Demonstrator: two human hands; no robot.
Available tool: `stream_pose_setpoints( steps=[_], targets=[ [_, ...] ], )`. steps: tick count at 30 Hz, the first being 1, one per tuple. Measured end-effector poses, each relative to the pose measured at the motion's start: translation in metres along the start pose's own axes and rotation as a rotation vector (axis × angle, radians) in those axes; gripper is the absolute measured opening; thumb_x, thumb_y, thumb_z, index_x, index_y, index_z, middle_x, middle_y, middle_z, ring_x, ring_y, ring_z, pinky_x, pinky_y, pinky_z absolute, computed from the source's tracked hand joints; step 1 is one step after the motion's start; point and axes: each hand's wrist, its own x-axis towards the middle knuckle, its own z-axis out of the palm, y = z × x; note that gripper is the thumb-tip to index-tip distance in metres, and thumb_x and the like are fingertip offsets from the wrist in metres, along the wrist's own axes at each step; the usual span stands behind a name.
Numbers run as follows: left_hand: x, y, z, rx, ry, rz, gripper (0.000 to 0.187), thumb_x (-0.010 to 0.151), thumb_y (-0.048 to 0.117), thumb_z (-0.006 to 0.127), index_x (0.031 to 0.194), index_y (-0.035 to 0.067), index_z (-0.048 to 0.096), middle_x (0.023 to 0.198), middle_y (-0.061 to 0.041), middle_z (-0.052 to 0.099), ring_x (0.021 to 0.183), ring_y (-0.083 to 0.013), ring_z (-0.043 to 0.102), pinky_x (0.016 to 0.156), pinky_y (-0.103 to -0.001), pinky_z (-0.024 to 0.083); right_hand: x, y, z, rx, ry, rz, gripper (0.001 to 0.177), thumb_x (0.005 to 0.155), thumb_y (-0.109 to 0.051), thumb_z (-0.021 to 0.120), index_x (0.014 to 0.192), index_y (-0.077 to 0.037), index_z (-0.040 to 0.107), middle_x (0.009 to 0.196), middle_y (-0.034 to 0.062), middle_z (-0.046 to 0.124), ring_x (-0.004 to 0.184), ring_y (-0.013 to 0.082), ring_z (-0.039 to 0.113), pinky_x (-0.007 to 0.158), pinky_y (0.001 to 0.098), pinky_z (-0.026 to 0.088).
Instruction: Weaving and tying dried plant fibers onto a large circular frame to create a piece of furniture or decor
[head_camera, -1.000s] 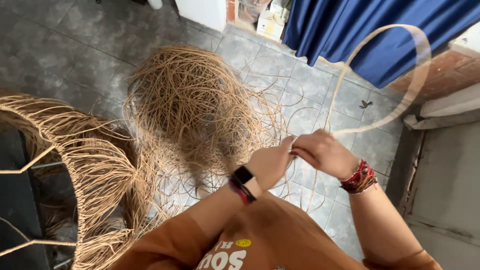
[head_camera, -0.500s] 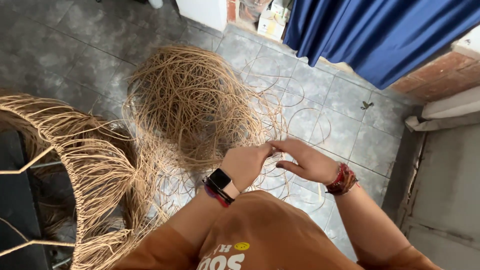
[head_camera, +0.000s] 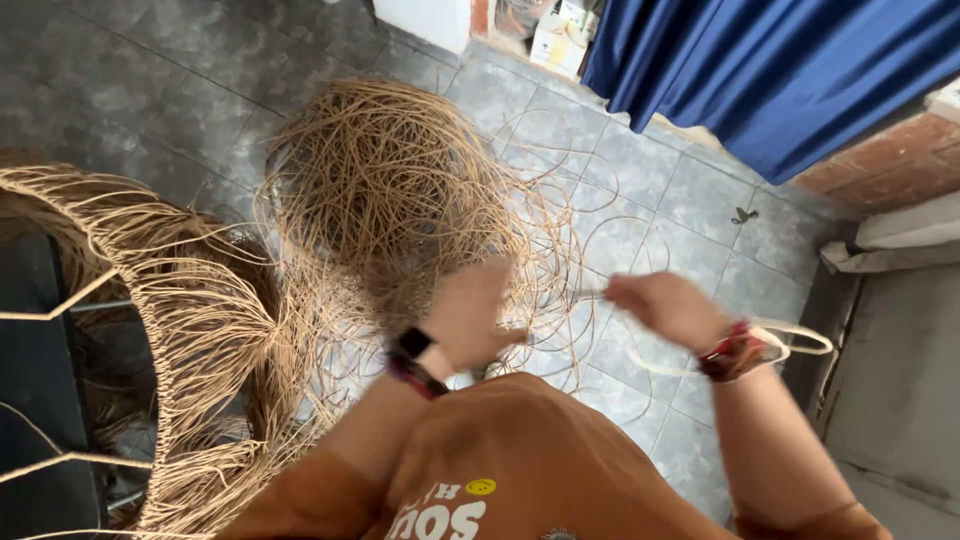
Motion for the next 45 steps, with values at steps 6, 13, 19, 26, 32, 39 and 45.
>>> stream_pose_setpoints(
  steps=[6, 13, 19, 26, 32, 39, 45],
  targets=[
    [0.019, 0.041, 0.028, -0.166, -0.314, -0.094, 0.042, 0.11, 0.04, 0.031, 0.14, 0.014, 0.046, 0.093, -0.016, 0.073, 0.095, -0.0412, 0.074, 0.081, -0.054, 0.058, 0.01, -0.045, -0.007, -0.02, -0.08, -0.123, 0.025, 0.103, -0.044, 0.049, 0.108, -0.024, 0.063, 0.093, 0.0076, 0.08, 0.094, 0.0409, 0.072, 0.079, 0.0557, 0.059],
    [-0.059, -0.083, 0.033, 0.16, -0.315, -0.518, 0.025, 0.101, 0.026, 0.044, 0.102, 0.016, 0.067, 0.085, -0.014, 0.077, 0.087, -0.0395, 0.076, 0.073, -0.05, 0.06, 0.016, -0.02, -0.046, -0.192, -0.05, 0.07, 0.03, 0.103, -0.047, 0.045, 0.102, -0.024, 0.065, 0.092, 0.0096, 0.08, 0.096, 0.0414, 0.073, 0.085, 0.0532, 0.058],
    [-0.065, -0.012, -0.001, 0.035, 0.123, -0.325, 0.098, 0.071, 0.042, 0.088, 0.148, 0.002, 0.044, 0.13, -0.024, 0.063, 0.119, -0.0419, 0.06, 0.097, -0.053, 0.046, 0.071, -0.117, -0.013, -0.224, -0.23, -0.329, 0.028, 0.105, -0.039, 0.044, 0.116, -0.02, 0.061, 0.093, 0.0213, 0.075, 0.094, 0.0503, 0.069, 0.083, 0.0598, 0.055],
    [-0.124, -0.03, 0.005, -0.233, 0.264, -0.855, 0.027, 0.105, 0.035, 0.044, 0.123, 0.025, 0.061, 0.096, -0.011, 0.075, 0.093, -0.0396, 0.073, 0.079, -0.051, 0.059, 0.128, -0.208, -0.019, -0.023, -0.143, -0.931, 0.032, 0.095, -0.022, 0.062, 0.126, -0.015, 0.064, 0.113, 0.0145, 0.071, 0.108, 0.0435, 0.066, 0.089, 0.0574, 0.052],
    [-0.237, -0.055, -0.016, -0.352, 0.574, -0.909, 0.025, 0.101, 0.03, 0.047, 0.114, 0.021, 0.066, 0.097, -0.013, 0.077, 0.092, -0.0439, 0.07, 0.078, -0.056, 0.056, 0.165, -0.272, 0.041, 0.398, -0.455, -0.904, 0.038, 0.096, -0.018, 0.061, 0.133, -0.008, 0.067, 0.114, 0.0133, 0.074, 0.105, 0.0285, 0.068, 0.096, 0.0483, 0.052],
    [-0.36, -0.076, -0.006, -0.153, 0.766, -1.342, 0.023, 0.101, 0.036, 0.054, 0.117, 0.03, 0.07, 0.098, -0.004, 0.078, 0.091, -0.0319, 0.073, 0.077, -0.046, 0.059, 0.269, -0.302, 0.132, 1.265, -1.097, -0.714, 0.019, 0.103, -0.008, 0.05, 0.119, -0.001, 0.057, 0.085, 0.0124, 0.051, 0.038, 0.0125, 0.043, 0.04, 0.0441, 0.054],
    [-0.475, -0.078, -0.006, -0.006, 0.842, -1.152, 0.025, 0.102, 0.014, 0.055, 0.124, 0.01, 0.065, 0.09, -0.013, 0.076, 0.074, -0.0303, 0.074, 0.064, -0.042, 0.056, 0.214, -0.427, 0.092, 0.858, -1.387, -0.882, 0.034, 0.105, -0.03, 0.06, 0.114, 0.003, 0.065, 0.061, -0.0055, 0.031, 0.047, 0.0118, 0.039, 0.047, 0.031, 0.047]
  ],
)
